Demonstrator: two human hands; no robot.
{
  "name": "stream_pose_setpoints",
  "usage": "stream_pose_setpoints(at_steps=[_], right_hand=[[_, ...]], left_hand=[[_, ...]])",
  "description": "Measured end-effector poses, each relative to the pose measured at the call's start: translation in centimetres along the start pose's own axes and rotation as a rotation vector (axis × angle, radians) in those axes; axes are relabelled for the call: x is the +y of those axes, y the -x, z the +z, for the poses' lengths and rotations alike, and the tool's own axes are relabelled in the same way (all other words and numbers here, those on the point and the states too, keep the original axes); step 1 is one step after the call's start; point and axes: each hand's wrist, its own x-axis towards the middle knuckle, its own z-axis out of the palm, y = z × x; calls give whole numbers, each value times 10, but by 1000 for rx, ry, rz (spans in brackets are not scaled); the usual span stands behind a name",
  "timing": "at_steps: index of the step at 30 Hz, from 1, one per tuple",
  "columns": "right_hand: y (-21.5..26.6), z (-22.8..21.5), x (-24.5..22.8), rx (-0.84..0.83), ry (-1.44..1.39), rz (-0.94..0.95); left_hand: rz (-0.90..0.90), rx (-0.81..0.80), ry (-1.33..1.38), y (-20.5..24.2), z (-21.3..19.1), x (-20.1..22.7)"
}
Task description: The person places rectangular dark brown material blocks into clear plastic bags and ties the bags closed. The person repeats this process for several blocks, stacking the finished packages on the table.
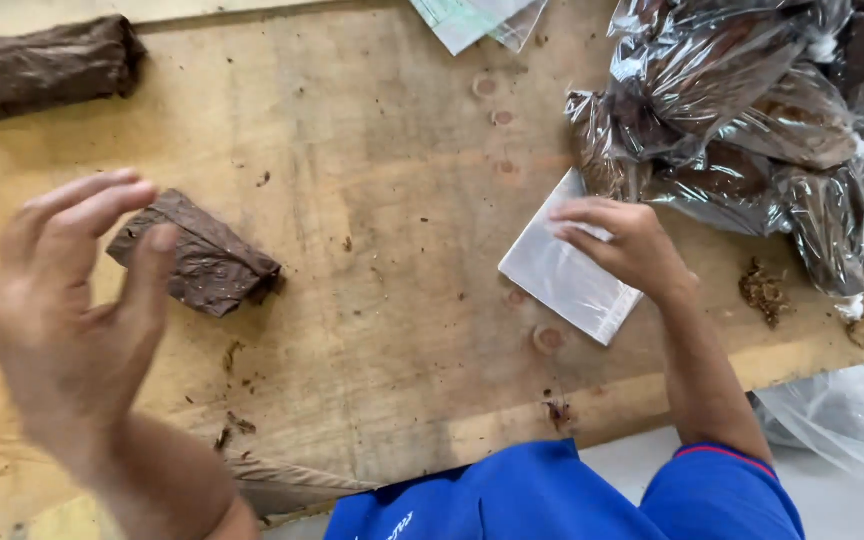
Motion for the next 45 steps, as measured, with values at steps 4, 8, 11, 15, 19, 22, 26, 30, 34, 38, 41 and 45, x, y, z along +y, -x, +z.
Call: stream_pose_setpoints(at_steps=[4, 8, 11, 15, 19, 22, 26, 30, 34, 38, 41, 45], right_hand=[[47, -11, 3, -198, -8, 71], [91, 8, 32, -270, 250, 122], [104, 23, 46, -135, 276, 95], [112, 34, 58, 57, 236, 105], [104, 40, 47, 140, 174, 150], [101, 31, 32, 180, 187, 137], [109, 1, 36, -235, 89, 313], [139, 8, 72, -197, 180, 198], [137, 19, 71, -118, 136, 238], [123, 21, 51, 84, 234, 131], [108, 16, 49, 306, 269, 32], [53, -12, 28, 403, 423, -142]], left_hand=[[-143, -166, -238, 39, 2, -31], [-419, -386, -103, 57, 23, -50], [-474, -437, 52, 78, 45, -69], [-465, -595, 80, 77, 52, -71], [-438, -540, 101, 93, 56, -78], [-423, -573, 95, 97, 63, -78], [-427, -749, -93, 101, 78, -77], [-393, -696, -153, 110, 95, -73], [-342, -650, -109, 108, 118, -56], [-191, -511, -112, 111, 141, -47], [-161, -460, -146, 98, 133, -33], [-25, -140, -168, 78, 136, -16]])
